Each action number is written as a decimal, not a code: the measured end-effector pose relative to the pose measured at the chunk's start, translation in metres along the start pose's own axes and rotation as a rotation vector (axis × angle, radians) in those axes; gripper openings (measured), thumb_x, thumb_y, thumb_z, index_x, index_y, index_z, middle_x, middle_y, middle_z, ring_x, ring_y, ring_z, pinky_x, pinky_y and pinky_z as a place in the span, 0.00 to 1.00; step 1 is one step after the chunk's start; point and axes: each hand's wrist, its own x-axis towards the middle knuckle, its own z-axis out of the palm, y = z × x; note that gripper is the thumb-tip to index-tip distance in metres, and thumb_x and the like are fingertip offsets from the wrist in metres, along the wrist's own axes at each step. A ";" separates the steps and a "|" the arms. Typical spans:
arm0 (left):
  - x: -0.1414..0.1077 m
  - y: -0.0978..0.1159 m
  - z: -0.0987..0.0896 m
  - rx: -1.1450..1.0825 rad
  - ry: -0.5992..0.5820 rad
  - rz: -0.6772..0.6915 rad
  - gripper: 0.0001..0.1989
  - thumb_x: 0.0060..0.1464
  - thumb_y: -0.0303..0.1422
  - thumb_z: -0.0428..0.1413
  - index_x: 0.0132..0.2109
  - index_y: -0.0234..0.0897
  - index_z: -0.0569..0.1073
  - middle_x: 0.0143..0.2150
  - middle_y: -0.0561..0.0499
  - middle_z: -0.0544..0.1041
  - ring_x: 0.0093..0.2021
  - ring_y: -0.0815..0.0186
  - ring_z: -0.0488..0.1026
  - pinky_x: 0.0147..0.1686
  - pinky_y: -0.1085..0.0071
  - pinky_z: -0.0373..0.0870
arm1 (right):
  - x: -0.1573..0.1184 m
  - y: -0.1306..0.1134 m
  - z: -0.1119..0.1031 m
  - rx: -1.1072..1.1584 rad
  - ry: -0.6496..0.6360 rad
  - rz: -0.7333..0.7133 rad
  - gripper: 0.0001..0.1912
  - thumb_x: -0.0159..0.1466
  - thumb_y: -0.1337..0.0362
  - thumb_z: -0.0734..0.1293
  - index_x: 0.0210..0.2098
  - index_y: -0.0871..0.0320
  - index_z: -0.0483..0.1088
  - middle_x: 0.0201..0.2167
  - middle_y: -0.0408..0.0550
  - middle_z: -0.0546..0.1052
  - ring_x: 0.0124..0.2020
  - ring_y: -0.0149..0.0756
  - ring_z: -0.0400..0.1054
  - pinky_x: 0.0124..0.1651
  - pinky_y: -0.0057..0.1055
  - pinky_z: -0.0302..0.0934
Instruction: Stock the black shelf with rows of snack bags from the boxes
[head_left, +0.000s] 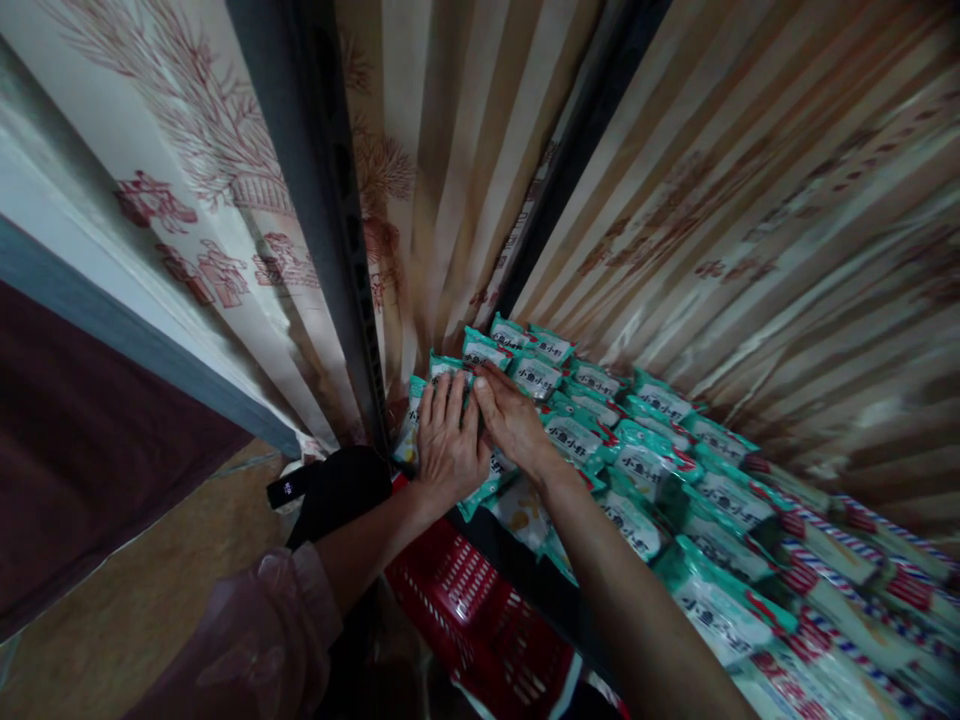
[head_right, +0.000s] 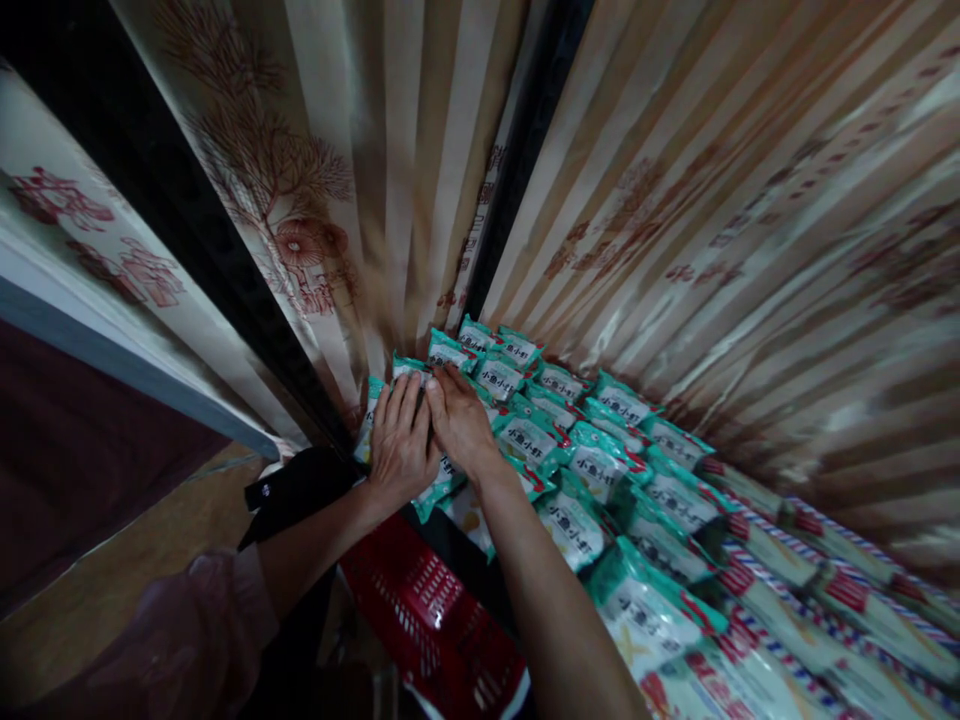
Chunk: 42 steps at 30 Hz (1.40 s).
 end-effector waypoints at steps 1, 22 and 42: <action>0.000 0.000 0.000 0.002 0.000 0.002 0.29 0.57 0.37 0.44 0.62 0.29 0.53 0.65 0.38 0.53 0.66 0.53 0.43 0.61 0.48 0.45 | 0.000 0.000 0.001 0.005 0.008 0.002 0.33 0.66 0.48 0.45 0.53 0.63 0.66 0.53 0.55 0.69 0.61 0.41 0.53 0.63 0.44 0.49; 0.005 -0.004 -0.001 -0.015 -0.006 -0.014 0.28 0.56 0.36 0.44 0.61 0.28 0.55 0.63 0.38 0.57 0.65 0.54 0.44 0.61 0.48 0.44 | 0.000 -0.006 0.001 0.045 0.031 -0.026 0.33 0.66 0.48 0.45 0.52 0.64 0.66 0.53 0.56 0.69 0.62 0.40 0.52 0.63 0.43 0.49; 0.009 -0.012 -0.006 -0.066 0.103 -0.028 0.23 0.57 0.33 0.45 0.58 0.29 0.60 0.63 0.37 0.58 0.65 0.53 0.46 0.60 0.48 0.49 | 0.006 0.000 0.003 0.051 0.117 0.087 0.33 0.66 0.48 0.44 0.51 0.62 0.67 0.52 0.55 0.71 0.59 0.39 0.57 0.61 0.41 0.51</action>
